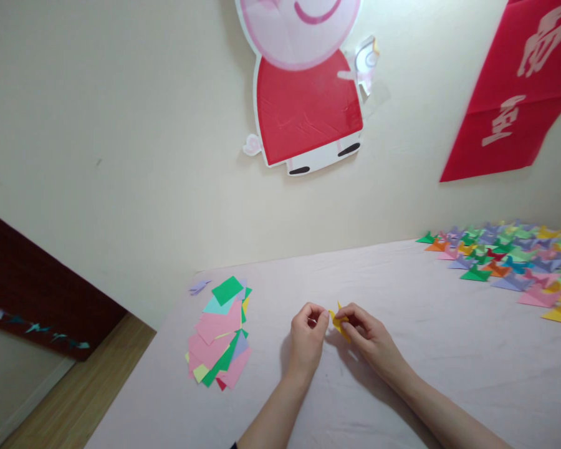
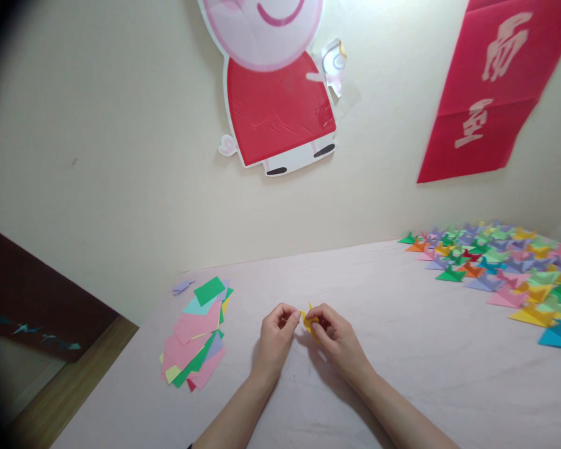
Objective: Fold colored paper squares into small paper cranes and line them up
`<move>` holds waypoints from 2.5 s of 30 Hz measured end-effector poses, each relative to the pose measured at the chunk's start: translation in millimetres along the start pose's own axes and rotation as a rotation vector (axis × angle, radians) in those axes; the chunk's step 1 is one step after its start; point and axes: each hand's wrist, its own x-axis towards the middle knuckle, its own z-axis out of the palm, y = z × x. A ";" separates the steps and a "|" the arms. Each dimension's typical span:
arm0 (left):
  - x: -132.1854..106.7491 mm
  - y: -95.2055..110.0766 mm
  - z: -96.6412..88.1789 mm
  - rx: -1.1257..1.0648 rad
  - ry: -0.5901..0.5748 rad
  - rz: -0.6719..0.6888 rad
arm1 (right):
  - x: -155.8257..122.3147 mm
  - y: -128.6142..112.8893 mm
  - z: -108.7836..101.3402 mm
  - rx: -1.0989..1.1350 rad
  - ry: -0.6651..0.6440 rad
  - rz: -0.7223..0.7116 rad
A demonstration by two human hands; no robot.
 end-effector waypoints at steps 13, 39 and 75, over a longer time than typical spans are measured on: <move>-4.0 7.9 -1.5 0.139 0.008 0.085 | -1.6 3.2 0.8 0.041 0.026 0.049; 6.1 5.4 -3.4 -0.233 -0.139 -0.204 | 4.7 1.9 -11.0 0.016 -0.001 -0.056; -5.2 -1.2 9.3 -0.099 -0.150 -0.110 | 6.2 -2.3 -6.9 0.094 0.163 0.077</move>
